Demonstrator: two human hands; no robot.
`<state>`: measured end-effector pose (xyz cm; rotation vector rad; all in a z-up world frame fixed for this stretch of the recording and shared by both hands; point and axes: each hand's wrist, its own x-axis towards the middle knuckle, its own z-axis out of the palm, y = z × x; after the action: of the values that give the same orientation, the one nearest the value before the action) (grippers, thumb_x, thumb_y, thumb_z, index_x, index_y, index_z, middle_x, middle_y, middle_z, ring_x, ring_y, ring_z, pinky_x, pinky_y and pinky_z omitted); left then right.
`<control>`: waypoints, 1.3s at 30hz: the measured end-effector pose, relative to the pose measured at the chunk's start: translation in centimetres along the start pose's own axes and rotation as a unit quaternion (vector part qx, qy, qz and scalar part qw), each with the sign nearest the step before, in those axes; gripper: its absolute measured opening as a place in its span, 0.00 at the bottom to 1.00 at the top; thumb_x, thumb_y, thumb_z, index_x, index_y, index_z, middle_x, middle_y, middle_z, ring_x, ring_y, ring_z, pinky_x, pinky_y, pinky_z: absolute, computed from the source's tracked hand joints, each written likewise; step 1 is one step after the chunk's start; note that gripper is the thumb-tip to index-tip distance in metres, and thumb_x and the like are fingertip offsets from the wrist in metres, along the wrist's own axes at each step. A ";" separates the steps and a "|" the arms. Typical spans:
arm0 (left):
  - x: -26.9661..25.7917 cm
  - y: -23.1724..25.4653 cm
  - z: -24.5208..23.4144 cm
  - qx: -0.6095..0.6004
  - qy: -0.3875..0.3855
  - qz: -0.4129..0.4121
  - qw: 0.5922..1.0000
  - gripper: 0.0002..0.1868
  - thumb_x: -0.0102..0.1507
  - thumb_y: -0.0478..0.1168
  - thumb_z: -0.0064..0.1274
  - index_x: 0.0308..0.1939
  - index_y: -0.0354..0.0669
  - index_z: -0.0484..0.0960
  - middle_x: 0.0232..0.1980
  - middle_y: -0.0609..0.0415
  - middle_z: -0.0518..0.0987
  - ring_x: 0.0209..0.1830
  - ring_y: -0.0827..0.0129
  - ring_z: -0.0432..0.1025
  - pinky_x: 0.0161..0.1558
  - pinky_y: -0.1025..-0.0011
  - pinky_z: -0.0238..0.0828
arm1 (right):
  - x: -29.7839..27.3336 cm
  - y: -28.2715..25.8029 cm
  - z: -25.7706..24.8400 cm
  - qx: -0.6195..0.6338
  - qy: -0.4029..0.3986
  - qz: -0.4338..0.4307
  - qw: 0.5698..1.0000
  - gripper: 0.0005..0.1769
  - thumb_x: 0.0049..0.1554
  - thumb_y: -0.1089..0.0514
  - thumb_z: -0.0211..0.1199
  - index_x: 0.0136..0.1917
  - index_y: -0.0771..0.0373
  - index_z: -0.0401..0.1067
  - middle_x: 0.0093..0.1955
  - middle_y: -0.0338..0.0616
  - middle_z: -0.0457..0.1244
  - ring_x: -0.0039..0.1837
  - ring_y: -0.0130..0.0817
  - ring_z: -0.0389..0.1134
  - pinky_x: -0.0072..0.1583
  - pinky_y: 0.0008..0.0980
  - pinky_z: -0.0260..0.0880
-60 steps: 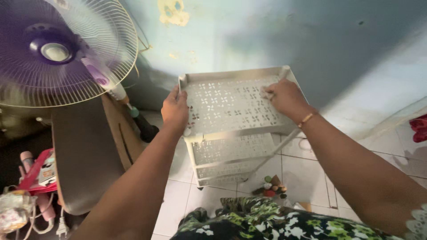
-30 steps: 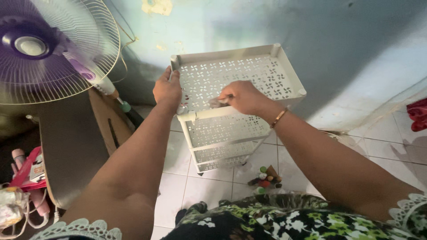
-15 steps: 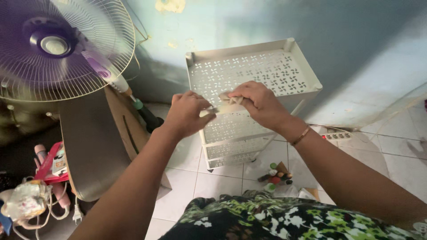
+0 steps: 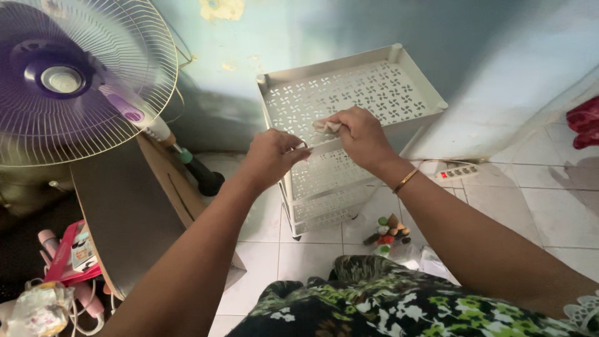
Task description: The person kneels on the floor and assembles a white plastic rolling cart by inserting vertical poles into the corner holes of perforated trays. They handle multiple trays and poles, aligning and fitting them together to build the cart frame.
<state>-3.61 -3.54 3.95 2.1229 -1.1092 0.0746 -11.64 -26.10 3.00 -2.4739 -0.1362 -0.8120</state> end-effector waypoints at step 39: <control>4.7 -5.2 6.4 0.047 0.245 -0.319 0.914 0.37 0.62 0.47 0.51 0.76 0.50 0.60 0.63 0.28 0.72 0.58 0.34 0.69 0.54 0.48 0.66 | 7.0 2.0 1.8 0.002 -0.229 -0.032 0.973 0.09 0.50 0.56 0.71 0.46 0.56 0.84 0.43 0.42 0.72 0.45 0.29 0.70 0.51 0.32 0.73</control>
<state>1.48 -8.89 -1.99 2.2719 -0.1005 0.3345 -4.51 -27.33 4.86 -2.6234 -0.3825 -0.2491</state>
